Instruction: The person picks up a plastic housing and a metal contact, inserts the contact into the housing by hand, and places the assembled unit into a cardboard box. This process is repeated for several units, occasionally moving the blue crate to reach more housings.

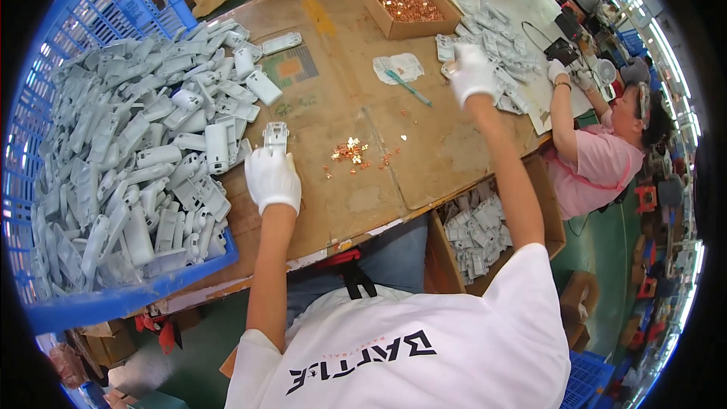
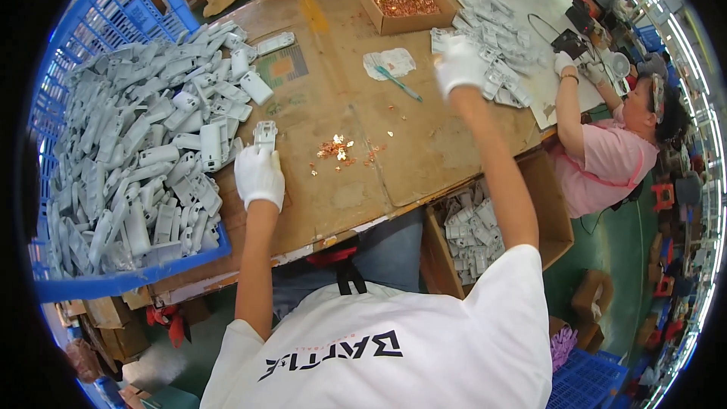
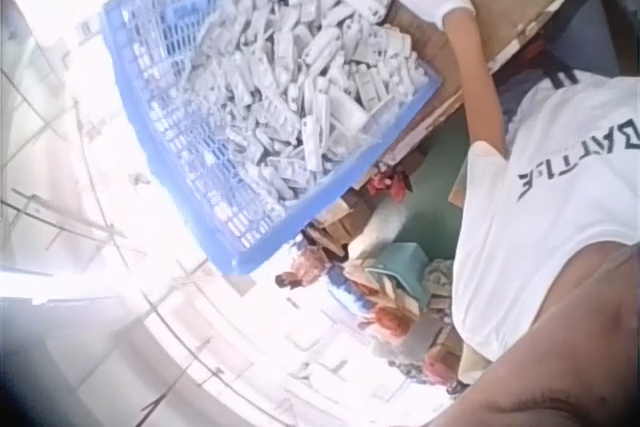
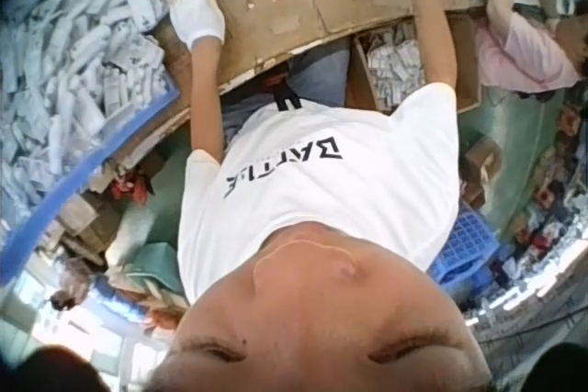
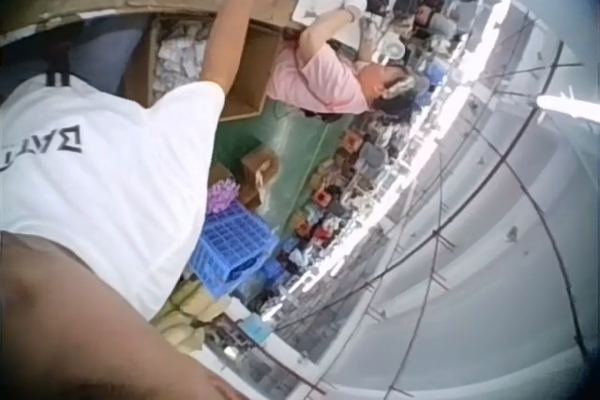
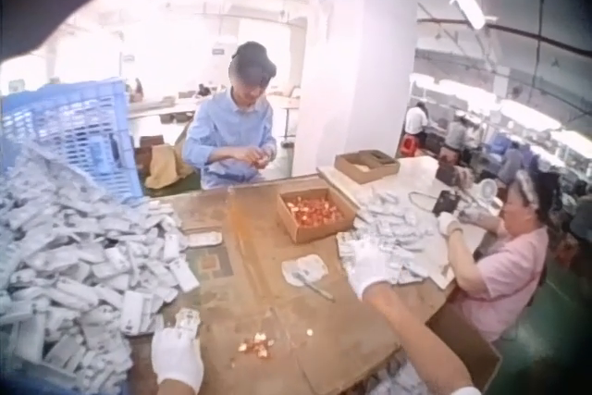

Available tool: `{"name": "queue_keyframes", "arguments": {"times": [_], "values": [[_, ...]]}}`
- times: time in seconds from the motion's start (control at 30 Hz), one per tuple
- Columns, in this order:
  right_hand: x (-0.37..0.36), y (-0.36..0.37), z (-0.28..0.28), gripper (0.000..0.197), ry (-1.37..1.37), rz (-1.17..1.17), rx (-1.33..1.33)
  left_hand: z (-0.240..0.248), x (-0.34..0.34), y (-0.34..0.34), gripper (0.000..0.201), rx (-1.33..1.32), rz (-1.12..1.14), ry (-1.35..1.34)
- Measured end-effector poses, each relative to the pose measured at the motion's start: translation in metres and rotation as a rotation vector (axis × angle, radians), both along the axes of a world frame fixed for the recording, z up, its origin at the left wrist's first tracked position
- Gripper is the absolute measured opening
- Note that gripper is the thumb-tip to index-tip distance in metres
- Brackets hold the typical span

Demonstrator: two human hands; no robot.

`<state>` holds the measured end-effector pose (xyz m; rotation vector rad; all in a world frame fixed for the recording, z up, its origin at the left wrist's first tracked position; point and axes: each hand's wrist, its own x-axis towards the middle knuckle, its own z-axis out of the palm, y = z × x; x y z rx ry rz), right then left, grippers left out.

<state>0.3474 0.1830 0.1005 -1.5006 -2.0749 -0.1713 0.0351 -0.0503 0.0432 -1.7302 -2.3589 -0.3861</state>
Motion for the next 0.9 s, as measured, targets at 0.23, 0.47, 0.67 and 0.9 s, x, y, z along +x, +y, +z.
{"name": "queue_keyframes", "arguments": {"times": [0.23,0.47,0.67,0.9], "values": [[-0.052,-0.137,-0.043,0.016,0.060,0.368,-0.467,0.006,0.030,-0.041,0.015,-0.265,0.132,-0.068],[-0.063,-0.130,-0.049,0.014,-0.001,0.195,-0.523,0.015,0.028,-0.044,0.034,-0.275,0.116,-0.306],[-0.084,-0.122,-0.031,0.018,-0.217,0.141,-0.718,-0.001,0.013,-0.057,0.039,-0.178,0.024,-0.750],[-0.107,-0.160,0.002,0.014,-0.294,0.245,-0.523,-0.005,0.016,-0.067,0.042,0.091,-0.096,-1.188]]}}
